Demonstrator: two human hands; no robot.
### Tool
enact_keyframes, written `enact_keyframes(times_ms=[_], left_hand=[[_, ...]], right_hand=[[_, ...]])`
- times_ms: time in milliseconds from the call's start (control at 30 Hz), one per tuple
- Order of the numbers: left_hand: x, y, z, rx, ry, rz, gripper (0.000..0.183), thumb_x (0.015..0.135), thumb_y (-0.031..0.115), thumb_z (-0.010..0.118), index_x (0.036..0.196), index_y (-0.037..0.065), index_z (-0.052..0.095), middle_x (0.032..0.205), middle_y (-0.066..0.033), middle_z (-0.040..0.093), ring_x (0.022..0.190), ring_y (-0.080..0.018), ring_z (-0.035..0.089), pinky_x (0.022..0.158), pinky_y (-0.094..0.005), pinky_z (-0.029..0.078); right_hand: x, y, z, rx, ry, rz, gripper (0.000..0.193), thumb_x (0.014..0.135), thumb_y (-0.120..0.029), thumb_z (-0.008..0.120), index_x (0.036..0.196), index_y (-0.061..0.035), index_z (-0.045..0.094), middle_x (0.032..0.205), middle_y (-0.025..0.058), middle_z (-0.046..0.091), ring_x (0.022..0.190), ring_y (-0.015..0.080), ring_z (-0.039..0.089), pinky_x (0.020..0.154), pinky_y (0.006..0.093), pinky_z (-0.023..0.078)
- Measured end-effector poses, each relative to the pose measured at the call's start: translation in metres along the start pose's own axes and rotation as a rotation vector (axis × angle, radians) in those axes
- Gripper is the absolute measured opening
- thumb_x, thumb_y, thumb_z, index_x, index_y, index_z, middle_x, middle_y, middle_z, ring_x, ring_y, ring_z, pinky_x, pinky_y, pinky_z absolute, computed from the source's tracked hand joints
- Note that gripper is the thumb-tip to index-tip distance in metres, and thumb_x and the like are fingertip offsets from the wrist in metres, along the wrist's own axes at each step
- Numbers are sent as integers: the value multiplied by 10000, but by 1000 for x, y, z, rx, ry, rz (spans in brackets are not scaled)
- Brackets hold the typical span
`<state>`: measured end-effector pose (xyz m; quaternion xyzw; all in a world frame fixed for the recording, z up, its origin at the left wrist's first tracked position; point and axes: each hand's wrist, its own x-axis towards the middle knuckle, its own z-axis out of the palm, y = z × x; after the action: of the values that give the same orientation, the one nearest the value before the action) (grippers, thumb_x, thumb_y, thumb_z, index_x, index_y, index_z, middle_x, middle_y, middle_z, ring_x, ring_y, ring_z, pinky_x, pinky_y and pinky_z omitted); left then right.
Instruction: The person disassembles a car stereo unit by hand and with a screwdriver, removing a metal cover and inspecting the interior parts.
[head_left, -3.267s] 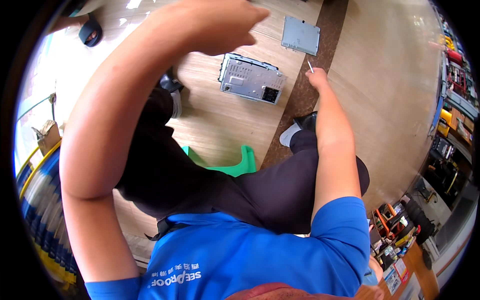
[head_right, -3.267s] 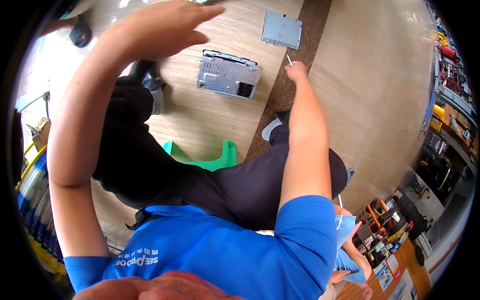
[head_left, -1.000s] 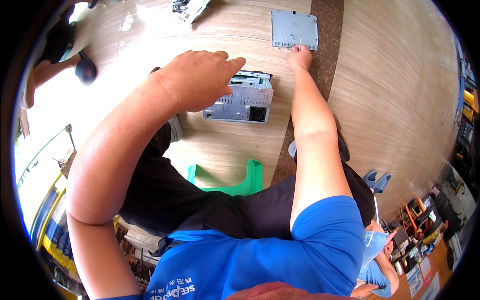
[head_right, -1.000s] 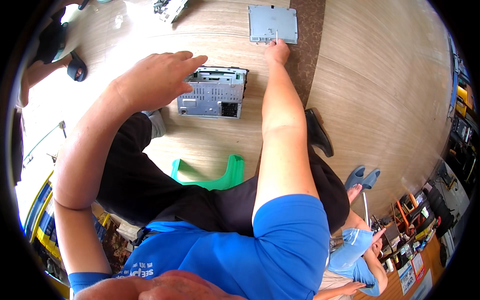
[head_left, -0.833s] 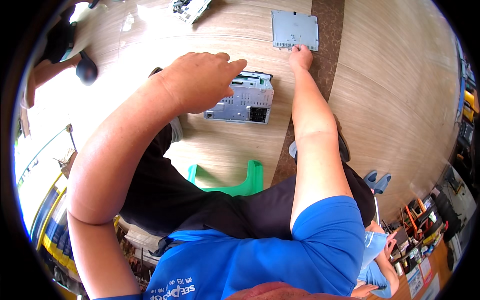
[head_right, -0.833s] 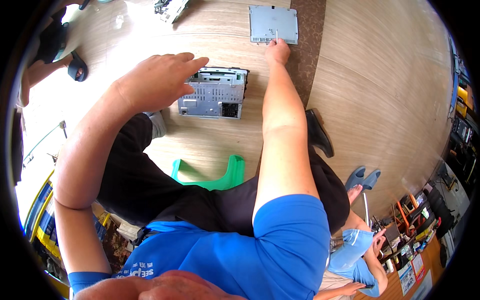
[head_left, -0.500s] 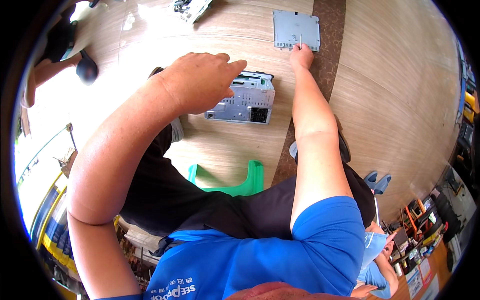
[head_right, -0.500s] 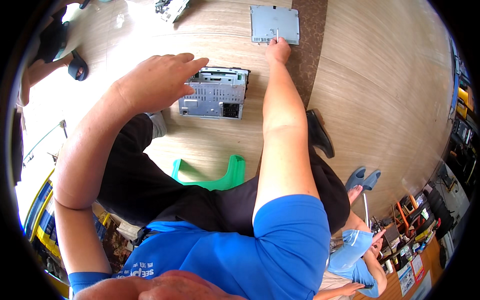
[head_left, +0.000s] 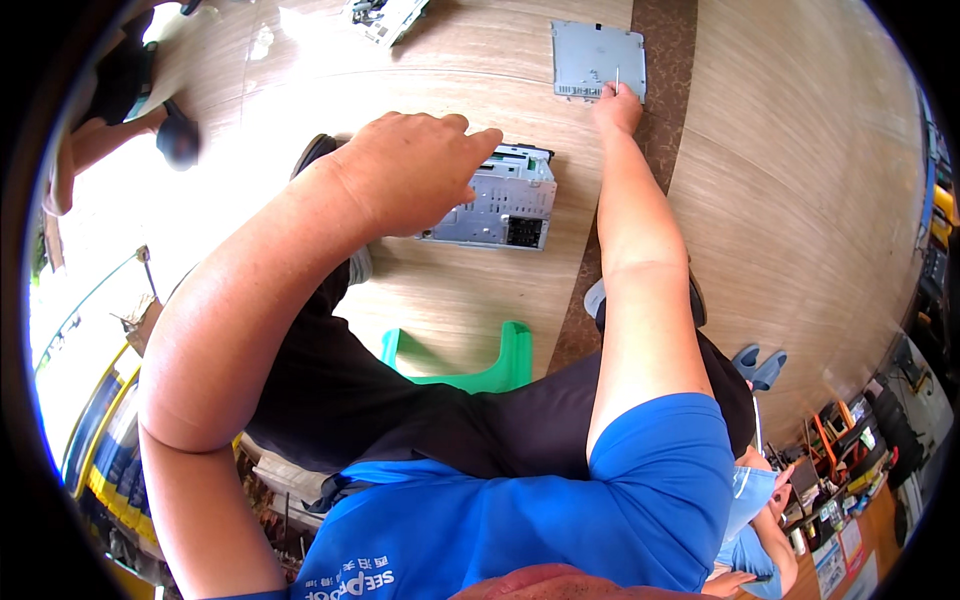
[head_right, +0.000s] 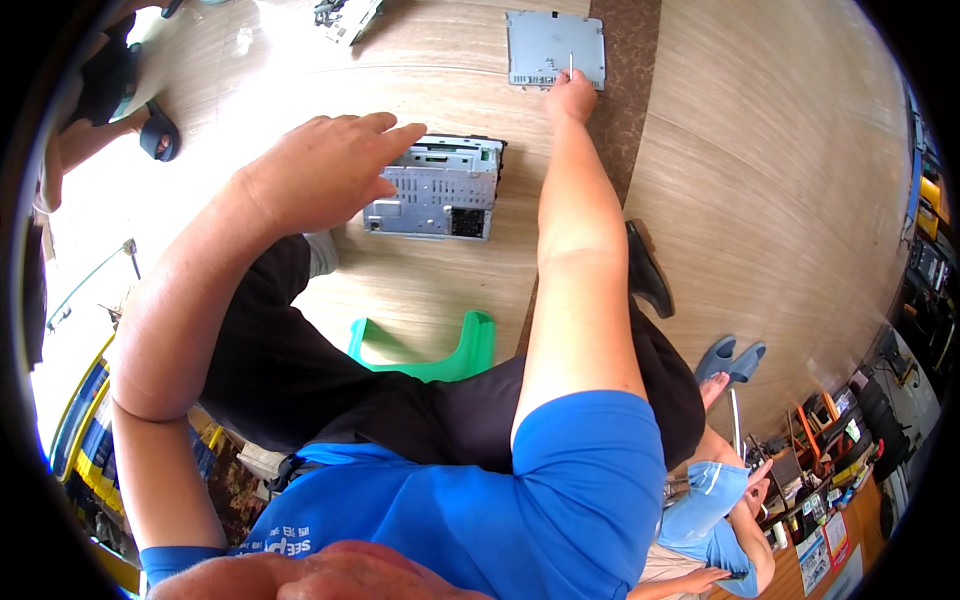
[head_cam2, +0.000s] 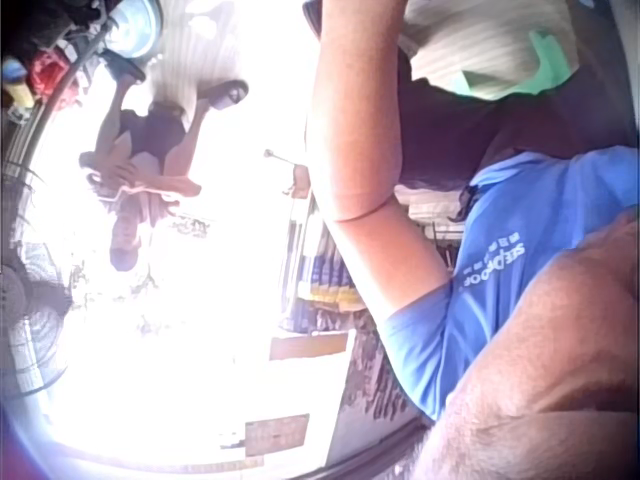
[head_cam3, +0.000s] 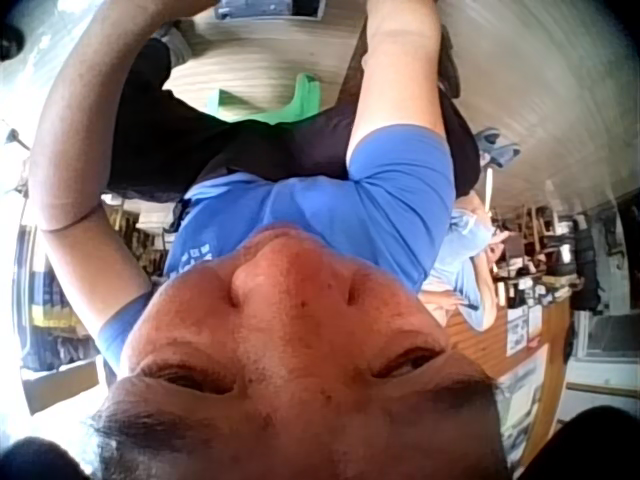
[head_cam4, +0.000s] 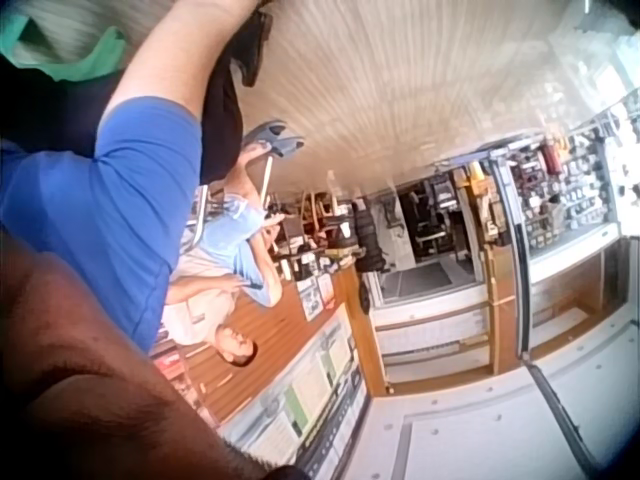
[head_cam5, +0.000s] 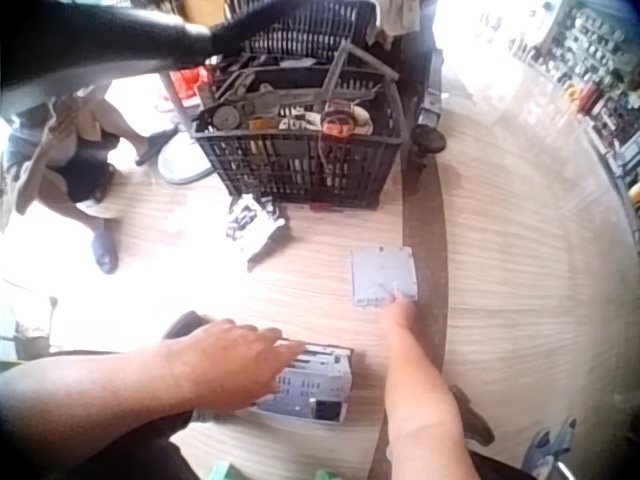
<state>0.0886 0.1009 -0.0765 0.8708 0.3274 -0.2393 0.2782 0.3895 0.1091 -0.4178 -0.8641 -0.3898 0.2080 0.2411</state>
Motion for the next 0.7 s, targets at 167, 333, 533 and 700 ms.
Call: enact_keyframes(times_ms=[167, 333, 533, 700], left_hand=[[-1, 1, 0, 19, -14, -16, 560, 873, 160, 687, 1383, 45, 487, 1234, -195, 625, 1116, -356, 628, 944, -439, 512], [-4, -1, 3, 13, 0, 13, 553, 869, 170, 699, 1365, 33, 497, 1242, -200, 623, 1118, -354, 630, 938, -433, 517], [-5, 0, 4, 17, 16, 35, 544, 860, 177, 708, 1345, 31, 509, 1228, -192, 621, 1103, -346, 634, 917, -439, 518], [-11, -5, 4, 12, 12, 20, 534, 857, 186, 714, 1327, 34, 512, 1201, -175, 621, 1085, -341, 639, 891, -442, 518]], right_hand=[[6, -6, -7, -107, -106, -124, 232, 926, -213, 637, 1110, -103, 724, 1042, 167, 724, 994, 319, 690, 870, 386, 529], [12, -14, -6, -116, -152, -105, 227, 913, -229, 657, 1089, -106, 730, 1034, 161, 725, 1000, 320, 683, 875, 395, 526], [31, -11, 0, -205, -146, -118, 262, 895, -298, 670, 1045, -94, 735, 1020, 167, 722, 979, 350, 677, 863, 420, 527], [36, -20, 4, -262, -213, -109, 259, 889, -298, 660, 1019, -86, 736, 1013, 174, 719, 979, 366, 671, 860, 436, 525]])
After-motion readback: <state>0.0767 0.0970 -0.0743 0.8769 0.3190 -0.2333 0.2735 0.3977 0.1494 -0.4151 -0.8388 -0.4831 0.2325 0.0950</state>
